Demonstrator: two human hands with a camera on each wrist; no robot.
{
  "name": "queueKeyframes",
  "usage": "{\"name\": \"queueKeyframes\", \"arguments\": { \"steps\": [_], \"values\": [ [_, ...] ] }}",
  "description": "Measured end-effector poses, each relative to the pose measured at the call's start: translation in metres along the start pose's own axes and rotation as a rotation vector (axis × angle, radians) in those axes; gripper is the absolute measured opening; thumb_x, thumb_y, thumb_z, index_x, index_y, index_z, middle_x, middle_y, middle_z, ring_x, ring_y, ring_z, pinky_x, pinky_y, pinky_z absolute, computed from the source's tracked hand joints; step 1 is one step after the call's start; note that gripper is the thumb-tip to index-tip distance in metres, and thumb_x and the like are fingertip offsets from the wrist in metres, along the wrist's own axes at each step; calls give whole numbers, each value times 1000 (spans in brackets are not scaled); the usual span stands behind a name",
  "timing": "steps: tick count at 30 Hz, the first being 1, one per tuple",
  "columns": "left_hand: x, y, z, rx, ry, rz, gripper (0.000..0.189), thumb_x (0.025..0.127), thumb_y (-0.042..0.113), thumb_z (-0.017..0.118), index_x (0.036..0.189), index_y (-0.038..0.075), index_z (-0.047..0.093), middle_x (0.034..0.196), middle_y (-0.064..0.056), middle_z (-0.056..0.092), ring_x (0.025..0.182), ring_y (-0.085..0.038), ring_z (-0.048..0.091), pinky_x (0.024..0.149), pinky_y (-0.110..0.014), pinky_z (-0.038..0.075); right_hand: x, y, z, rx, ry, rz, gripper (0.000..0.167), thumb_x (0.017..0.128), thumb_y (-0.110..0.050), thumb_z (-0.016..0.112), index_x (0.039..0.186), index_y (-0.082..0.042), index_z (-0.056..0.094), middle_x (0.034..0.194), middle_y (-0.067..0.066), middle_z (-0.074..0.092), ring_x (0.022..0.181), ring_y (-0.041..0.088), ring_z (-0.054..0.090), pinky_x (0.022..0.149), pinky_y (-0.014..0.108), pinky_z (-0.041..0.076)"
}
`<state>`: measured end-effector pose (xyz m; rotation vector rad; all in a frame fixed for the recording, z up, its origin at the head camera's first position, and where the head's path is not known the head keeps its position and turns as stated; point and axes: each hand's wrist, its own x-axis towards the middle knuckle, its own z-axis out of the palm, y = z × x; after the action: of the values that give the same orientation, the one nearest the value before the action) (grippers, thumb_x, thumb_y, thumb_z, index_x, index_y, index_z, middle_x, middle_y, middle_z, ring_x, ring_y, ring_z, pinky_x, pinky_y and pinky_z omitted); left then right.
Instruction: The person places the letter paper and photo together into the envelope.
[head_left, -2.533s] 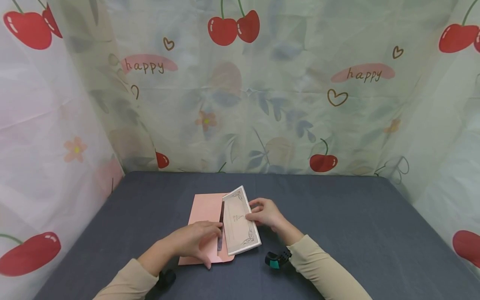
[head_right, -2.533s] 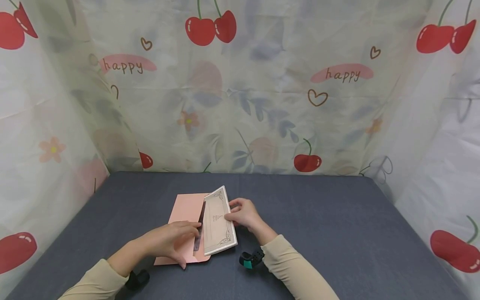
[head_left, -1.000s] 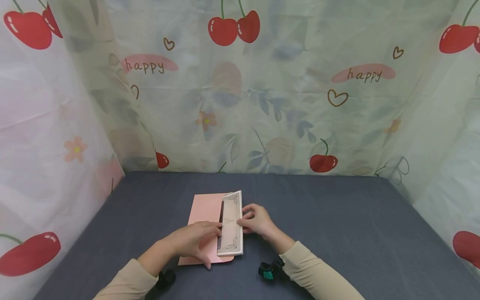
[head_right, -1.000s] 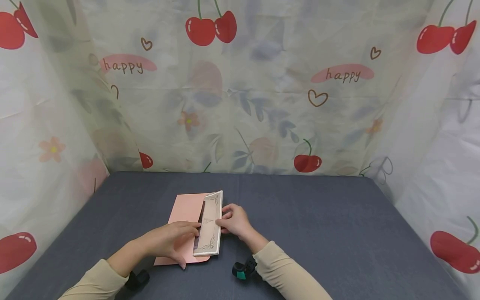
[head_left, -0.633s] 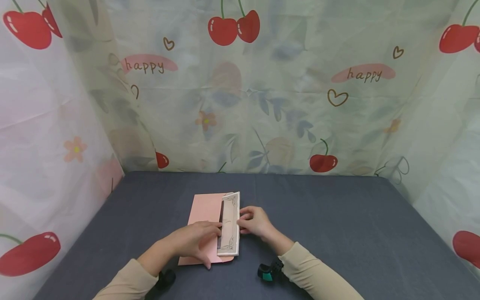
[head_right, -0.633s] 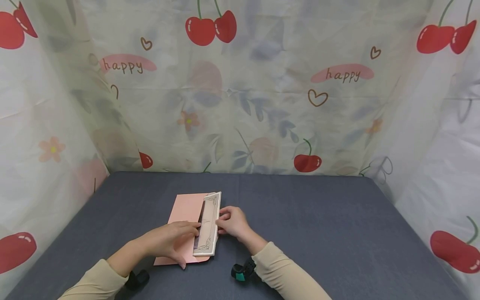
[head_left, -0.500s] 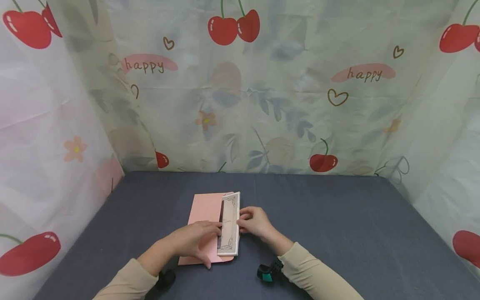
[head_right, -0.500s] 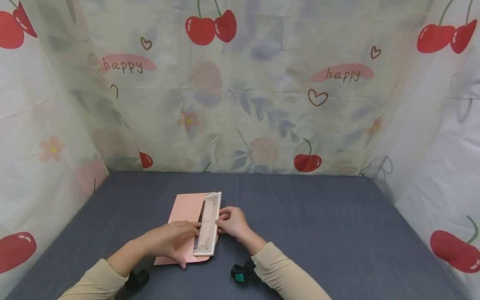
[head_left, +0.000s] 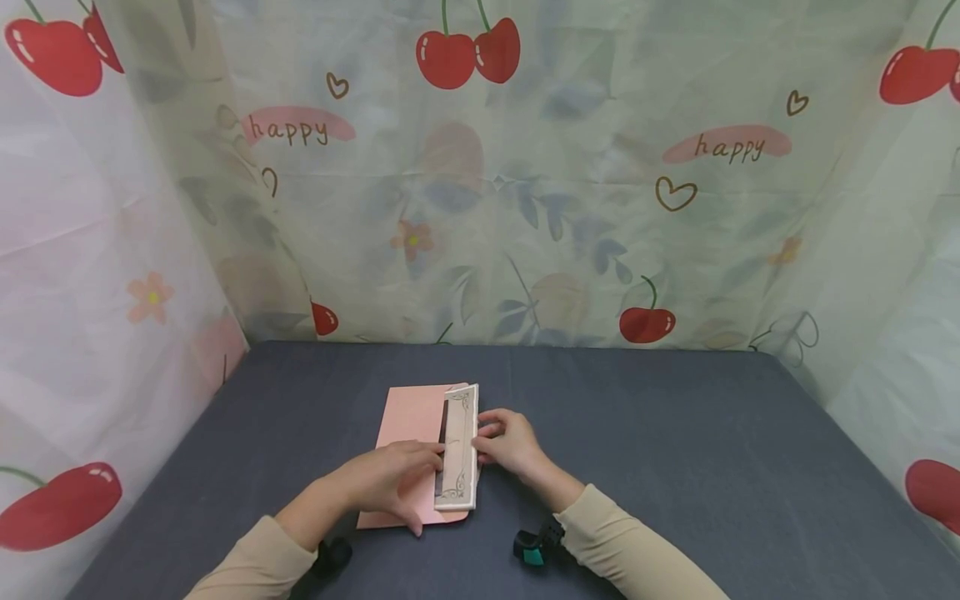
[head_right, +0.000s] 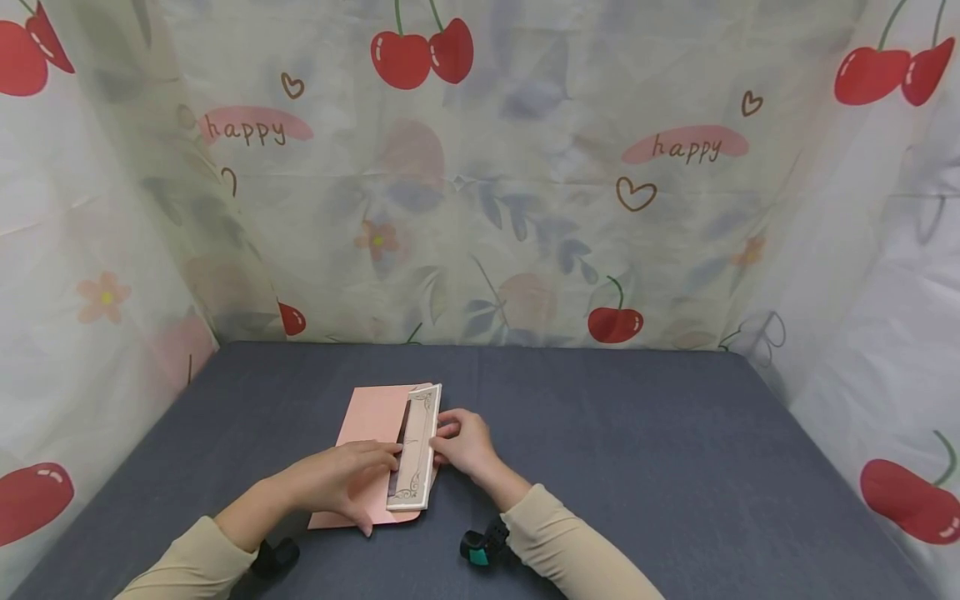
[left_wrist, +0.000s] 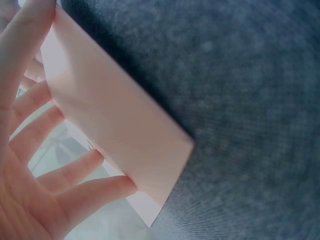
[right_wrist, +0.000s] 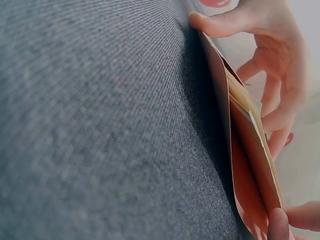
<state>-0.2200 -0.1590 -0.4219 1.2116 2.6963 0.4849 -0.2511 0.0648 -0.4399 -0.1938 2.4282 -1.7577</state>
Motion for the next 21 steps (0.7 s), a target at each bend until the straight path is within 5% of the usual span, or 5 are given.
{"name": "queueKeyframes", "arguments": {
  "steps": [21],
  "values": [
    [0, 0, 0, 15, 13, 16, 72, 60, 49, 82, 117, 14, 57, 137, -5, 52, 123, -20, 51, 104, -38, 42, 2, -4, 9, 21, -25, 9, 40, 79, 5, 63, 118, 12, 56, 86, 11, 62, 58, 6, 59, 55, 23, 56]
  ]
}}
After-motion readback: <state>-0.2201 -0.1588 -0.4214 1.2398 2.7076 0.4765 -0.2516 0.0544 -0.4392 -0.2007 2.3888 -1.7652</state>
